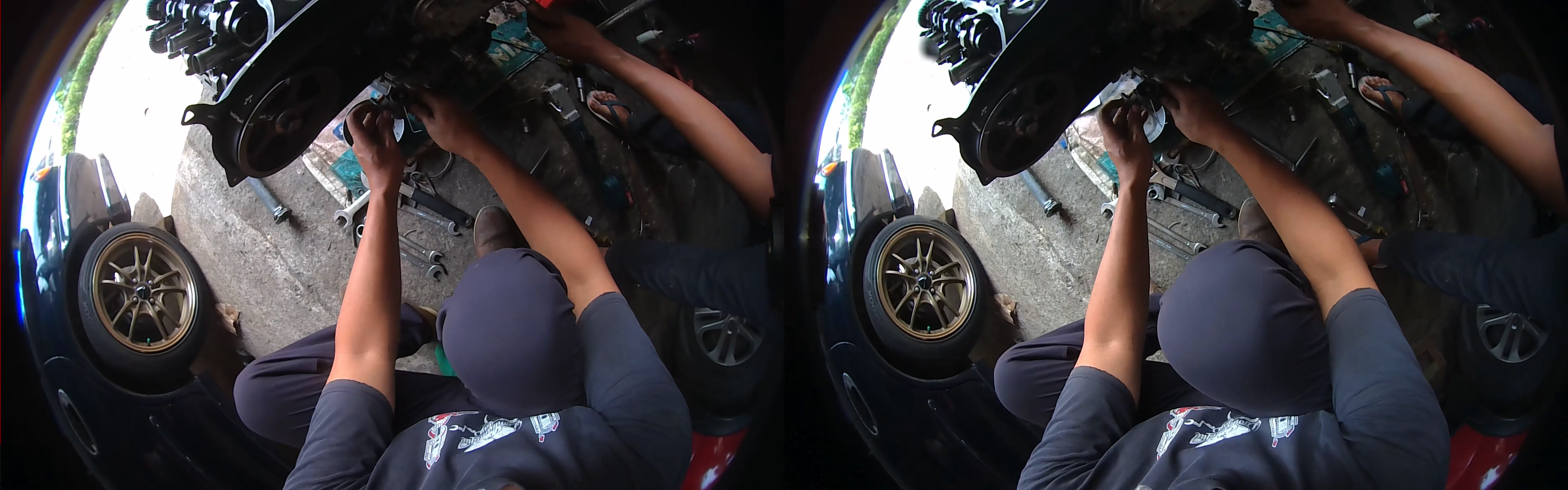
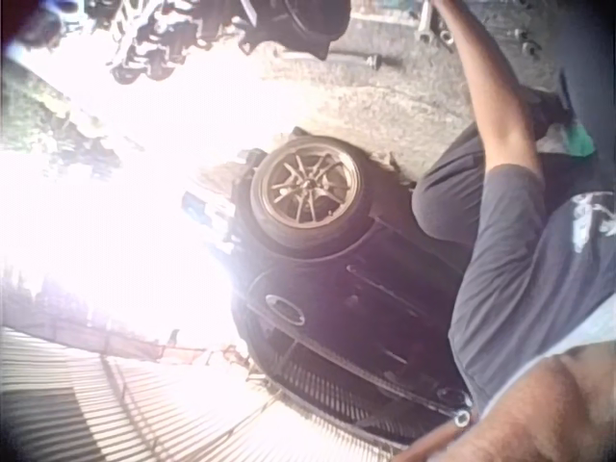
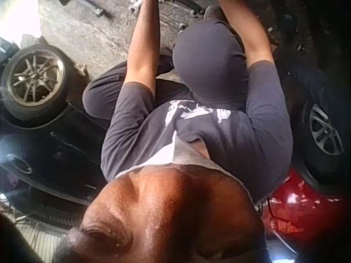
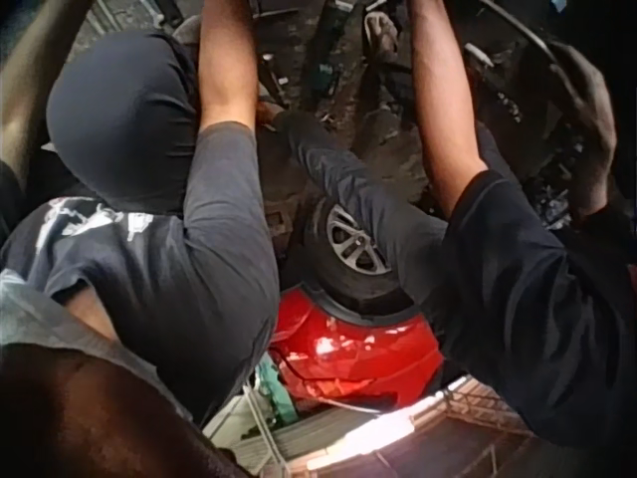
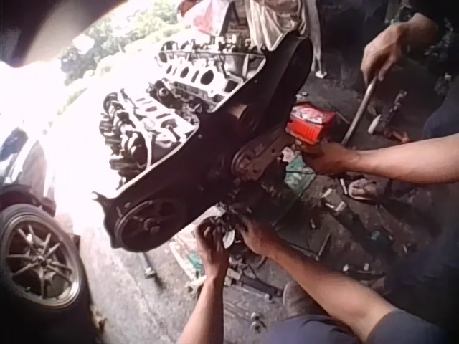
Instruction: Inspecting and assembling engine cylinder head components in a garage.
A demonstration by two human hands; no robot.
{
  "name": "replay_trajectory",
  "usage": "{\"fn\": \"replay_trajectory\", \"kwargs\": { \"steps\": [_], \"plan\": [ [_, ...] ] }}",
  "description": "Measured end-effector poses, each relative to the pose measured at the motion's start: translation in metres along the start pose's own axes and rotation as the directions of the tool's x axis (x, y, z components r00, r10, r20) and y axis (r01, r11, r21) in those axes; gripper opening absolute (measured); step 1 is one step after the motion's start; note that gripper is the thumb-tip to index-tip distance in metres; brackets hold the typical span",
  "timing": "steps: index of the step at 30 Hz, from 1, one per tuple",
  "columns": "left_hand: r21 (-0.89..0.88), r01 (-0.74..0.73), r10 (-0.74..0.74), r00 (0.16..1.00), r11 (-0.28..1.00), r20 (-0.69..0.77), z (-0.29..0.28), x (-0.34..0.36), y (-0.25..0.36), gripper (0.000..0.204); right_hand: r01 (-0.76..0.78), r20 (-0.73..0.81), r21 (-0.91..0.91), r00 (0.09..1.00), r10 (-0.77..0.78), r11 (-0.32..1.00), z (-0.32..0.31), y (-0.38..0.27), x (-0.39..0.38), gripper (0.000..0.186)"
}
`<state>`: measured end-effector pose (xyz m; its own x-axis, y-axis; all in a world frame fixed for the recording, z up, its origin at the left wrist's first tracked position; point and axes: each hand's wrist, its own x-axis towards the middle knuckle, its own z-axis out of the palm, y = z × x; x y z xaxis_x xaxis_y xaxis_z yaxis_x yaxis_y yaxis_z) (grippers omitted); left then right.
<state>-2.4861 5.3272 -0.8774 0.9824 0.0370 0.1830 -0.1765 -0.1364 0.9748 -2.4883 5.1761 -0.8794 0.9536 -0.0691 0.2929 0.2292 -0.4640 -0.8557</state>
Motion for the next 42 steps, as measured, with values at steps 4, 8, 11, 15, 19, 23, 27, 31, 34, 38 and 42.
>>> {"fn": "replay_trajectory", "kwargs": {
  "steps": [4,8,11,15,19,23,27,31,34,38,42],
  "plan": [
    [-0.054,0.004,-0.003,1.0,0.999,0.02,0.002,0.002,0.002,0.031,0.001,0.015,-0.023,1.0,-0.001,1.0,-0.001,-0.001,0.001,0.033],
    [0.04,-0.016,0.015,0.999,0.999,0.035,0.004,0.001,0.002,0.034,0.04,-0.051,-0.052,0.998,-0.042,0.998,0.0,-0.001,-0.001,0.031],
    [-0.119,0.028,-0.026,1.0,0.993,0.018,0.005,0.004,0.006,0.036,-0.037,-0.111,0.028,0.993,0.04,0.999,0.008,-0.007,-0.003,0.027],
    [-0.079,0.016,-0.015,1.0,0.997,0.009,0.002,0.007,0.007,0.037,-0.17,-0.113,0.205,0.974,0.196,0.964,0.014,-0.017,-0.005,0.024],
    [-0.016,-0.026,0.027,0.998,1.0,0.048,-0.001,0.012,0.004,0.036,-0.159,-0.166,0.063,0.972,0.167,0.985,0.016,-0.021,-0.003,0.021],
    [-0.113,0.011,-0.003,0.997,0.993,0.072,0.008,0.011,0.009,0.039,-0.095,-0.234,0.003,0.968,0.093,0.995,0.015,-0.014,-0.004,0.02],
    [-0.046,-0.031,0.034,0.997,0.998,0.073,-0.004,0.018,0.002,0.043,-0.098,-0.234,0.03,0.967,0.102,0.995,0.023,-0.022,-0.001,0.02],
    [-0.103,0.011,0.0,0.994,0.995,0.109,-0.002,0.017,0.006,0.043,-0.101,-0.233,0.011,0.967,0.101,0.995,0.022,-0.017,-0.003,0.018],
    [-0.09,0.026,-0.016,0.994,0.996,0.106,-0.003,0.015,0.01,0.044,-0.101,-0.266,0.055,0.957,0.113,0.993,0.026,-0.017,-0.006,0.017],
    [-0.113,0.037,-0.028,0.996,0.993,0.079,0.006,0.011,0.016,0.042,-0.169,-0.313,0.28,0.915,0.256,0.945,0.031,-0.006,-0.011,0.023],
    [-0.22,0.081,-0.065,0.995,0.972,0.079,-0.002,0.016,0.012,0.041,-0.189,-0.327,0.329,0.897,0.299,0.925,0.037,-0.014,-0.01,0.027]
  ]
}}
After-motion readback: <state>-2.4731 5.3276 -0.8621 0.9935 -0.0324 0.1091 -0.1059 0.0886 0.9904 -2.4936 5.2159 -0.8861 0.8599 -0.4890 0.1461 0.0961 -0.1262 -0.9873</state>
